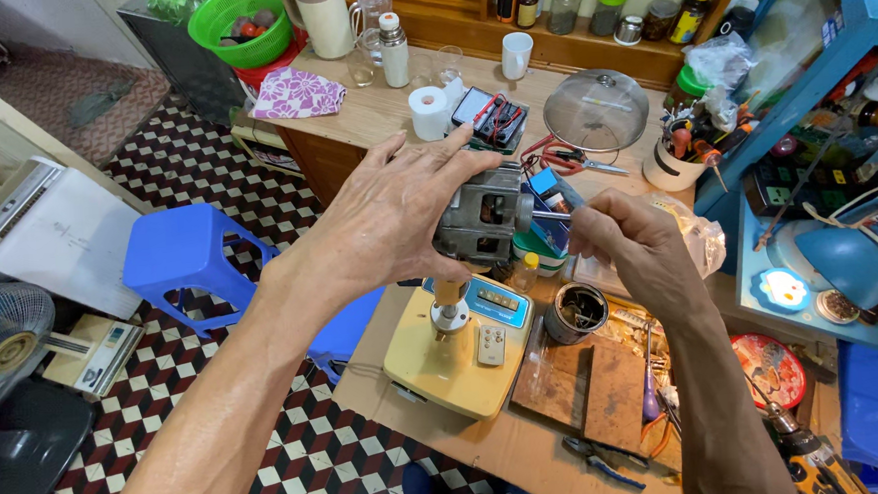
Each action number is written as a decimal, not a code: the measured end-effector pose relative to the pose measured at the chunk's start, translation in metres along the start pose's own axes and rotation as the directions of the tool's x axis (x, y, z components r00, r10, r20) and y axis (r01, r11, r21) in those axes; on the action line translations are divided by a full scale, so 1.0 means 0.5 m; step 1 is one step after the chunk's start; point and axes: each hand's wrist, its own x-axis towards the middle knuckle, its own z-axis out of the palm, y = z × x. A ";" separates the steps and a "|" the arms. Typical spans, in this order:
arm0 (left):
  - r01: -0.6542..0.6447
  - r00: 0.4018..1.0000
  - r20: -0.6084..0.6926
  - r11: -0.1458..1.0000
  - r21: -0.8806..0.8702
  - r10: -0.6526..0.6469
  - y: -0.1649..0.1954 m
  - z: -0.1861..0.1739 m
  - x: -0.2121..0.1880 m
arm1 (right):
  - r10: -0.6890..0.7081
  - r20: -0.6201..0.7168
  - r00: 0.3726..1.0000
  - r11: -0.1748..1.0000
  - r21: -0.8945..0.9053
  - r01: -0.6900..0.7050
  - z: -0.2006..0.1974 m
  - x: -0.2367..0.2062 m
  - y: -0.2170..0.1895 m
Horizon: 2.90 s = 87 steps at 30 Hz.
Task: The person disassembles a small electric motor, removes the rotor, and then reassembles the motor by inserting the rotor back into the stator and connecting wires. The person uses a multimeter to test the motor's electrical connections.
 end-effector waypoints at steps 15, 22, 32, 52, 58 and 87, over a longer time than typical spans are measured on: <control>-0.036 0.999 -0.024 0.999 0.015 0.037 0.018 -0.008 -0.010 | 0.132 -0.105 0.986 0.985 0.124 -0.119 0.023 -0.019 -0.009; -0.021 1.000 0.001 0.999 0.031 0.021 0.018 -0.011 -0.009 | -0.075 -0.065 0.995 0.997 -0.013 0.074 0.030 -0.031 -0.047; -0.186 0.956 -0.230 0.983 0.006 0.182 0.019 -0.041 -0.022 | 0.243 -0.219 0.945 0.933 0.318 -0.166 0.048 -0.058 0.040; 0.199 0.360 0.357 -0.303 -0.932 -0.862 -0.010 0.511 -0.443 | 0.774 -0.104 0.625 0.626 0.283 -0.727 0.273 -0.411 0.332; 0.143 0.500 0.157 -0.097 -0.985 -0.852 -0.017 0.459 -0.389 | 0.668 0.023 0.744 0.696 0.334 -0.635 0.320 -0.367 0.271; 0.246 0.911 0.199 0.088 -0.965 -0.362 -0.081 0.367 -0.185 | 0.825 -0.124 0.551 0.543 0.442 -0.714 0.344 -0.492 0.226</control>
